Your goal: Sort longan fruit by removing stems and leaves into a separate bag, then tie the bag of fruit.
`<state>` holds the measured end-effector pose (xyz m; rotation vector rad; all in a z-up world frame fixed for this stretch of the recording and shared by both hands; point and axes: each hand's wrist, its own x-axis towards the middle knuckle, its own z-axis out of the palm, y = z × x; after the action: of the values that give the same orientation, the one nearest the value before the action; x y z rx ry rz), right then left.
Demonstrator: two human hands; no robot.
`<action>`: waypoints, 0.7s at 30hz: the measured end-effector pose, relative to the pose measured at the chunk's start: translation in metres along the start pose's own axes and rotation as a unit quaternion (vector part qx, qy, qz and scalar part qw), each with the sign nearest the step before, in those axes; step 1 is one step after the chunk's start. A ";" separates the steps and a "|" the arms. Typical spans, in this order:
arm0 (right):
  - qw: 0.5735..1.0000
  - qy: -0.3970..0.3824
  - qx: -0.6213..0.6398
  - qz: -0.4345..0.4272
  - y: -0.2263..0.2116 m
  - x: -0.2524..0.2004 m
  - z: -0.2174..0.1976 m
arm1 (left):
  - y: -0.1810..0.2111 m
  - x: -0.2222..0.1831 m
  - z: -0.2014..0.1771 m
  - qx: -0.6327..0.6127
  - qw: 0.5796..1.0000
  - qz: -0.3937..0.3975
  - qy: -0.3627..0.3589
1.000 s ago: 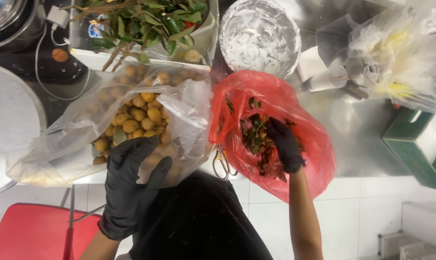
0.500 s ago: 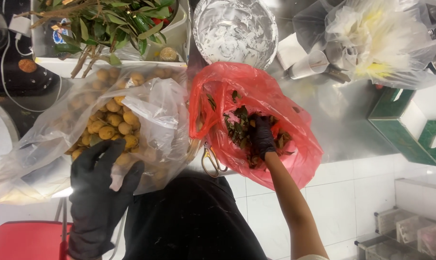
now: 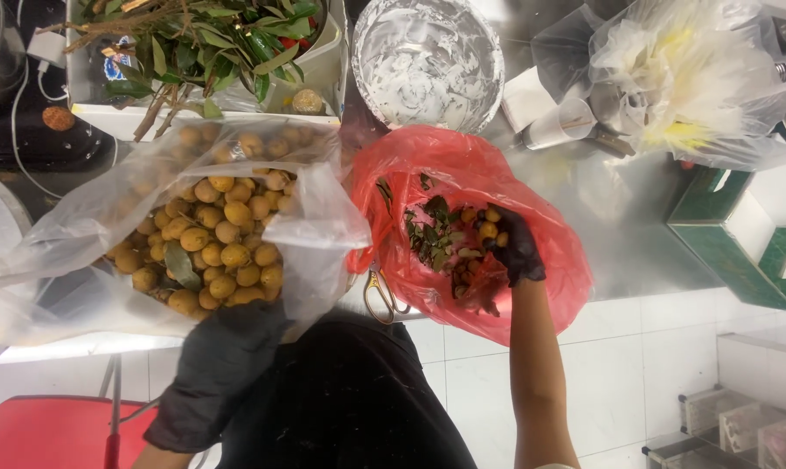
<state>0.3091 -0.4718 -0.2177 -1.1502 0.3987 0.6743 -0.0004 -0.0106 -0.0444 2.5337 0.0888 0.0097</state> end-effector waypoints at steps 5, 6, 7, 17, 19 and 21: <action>0.860 0.126 -0.479 -0.124 0.026 0.025 0.016 | 0.028 0.012 0.004 0.084 0.993 0.080 0.013; 0.812 0.122 -0.539 -0.187 0.029 0.027 0.021 | 0.027 0.011 0.007 0.118 0.990 0.078 -0.020; 0.757 0.114 -0.594 -0.249 0.032 0.031 0.027 | 0.026 0.010 0.011 0.153 0.984 0.073 -0.053; 0.832 -0.078 -0.548 -0.018 -0.051 -0.128 0.207 | 0.026 0.005 0.019 0.120 0.990 0.075 0.015; 0.727 -0.382 -0.562 0.098 -0.081 -0.176 0.255 | 0.021 0.005 0.034 0.141 0.988 0.043 -0.048; 0.731 -0.469 -0.495 -0.011 -0.077 -0.210 0.296 | 0.024 0.010 0.026 0.121 0.990 0.049 -0.051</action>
<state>0.1918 -0.2752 0.0744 -1.5860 -0.9797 1.4194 0.0120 -0.0445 -0.0523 2.7733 -0.0817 -0.0974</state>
